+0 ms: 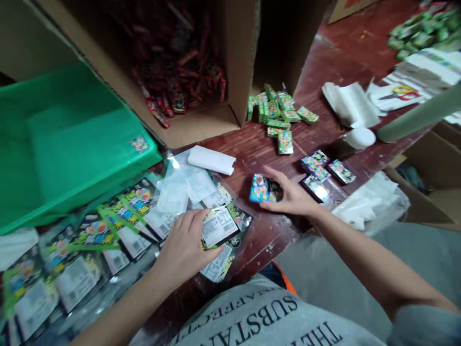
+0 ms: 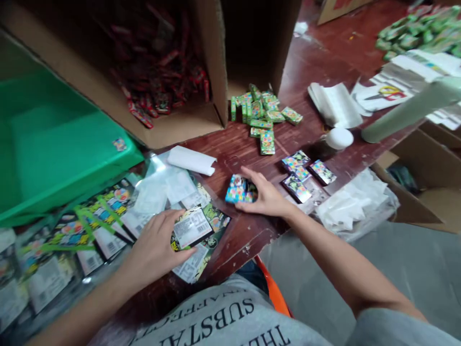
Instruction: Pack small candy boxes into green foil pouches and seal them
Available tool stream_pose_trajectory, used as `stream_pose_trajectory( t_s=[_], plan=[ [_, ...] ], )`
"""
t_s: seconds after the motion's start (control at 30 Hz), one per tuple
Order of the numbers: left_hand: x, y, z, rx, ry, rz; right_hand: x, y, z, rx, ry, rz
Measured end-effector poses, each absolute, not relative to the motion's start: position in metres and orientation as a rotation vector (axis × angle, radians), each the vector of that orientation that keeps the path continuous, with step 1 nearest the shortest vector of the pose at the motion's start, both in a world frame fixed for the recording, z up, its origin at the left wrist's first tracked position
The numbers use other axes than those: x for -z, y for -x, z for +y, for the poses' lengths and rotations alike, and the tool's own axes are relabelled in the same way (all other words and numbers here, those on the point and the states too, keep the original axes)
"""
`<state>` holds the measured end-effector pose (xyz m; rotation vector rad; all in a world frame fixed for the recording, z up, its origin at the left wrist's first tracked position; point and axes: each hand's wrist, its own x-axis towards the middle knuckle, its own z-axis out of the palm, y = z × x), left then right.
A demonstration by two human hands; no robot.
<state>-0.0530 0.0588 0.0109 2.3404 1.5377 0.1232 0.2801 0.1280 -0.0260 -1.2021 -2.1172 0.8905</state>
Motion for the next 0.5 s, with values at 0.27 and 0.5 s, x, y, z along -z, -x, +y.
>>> stream_pose_trajectory(
  t_s=[0.27, 0.5],
  plan=[
    [-0.020, 0.062, 0.051, -0.223, -2.179, 1.386, -0.006, -0.254, 0.127, -1.135, 0.604, -2.524],
    [0.005, 0.049, 0.047, -0.233, -2.169, 1.478, 0.025, -0.242, 0.128, -0.987, 0.633, -2.610]
  ],
)
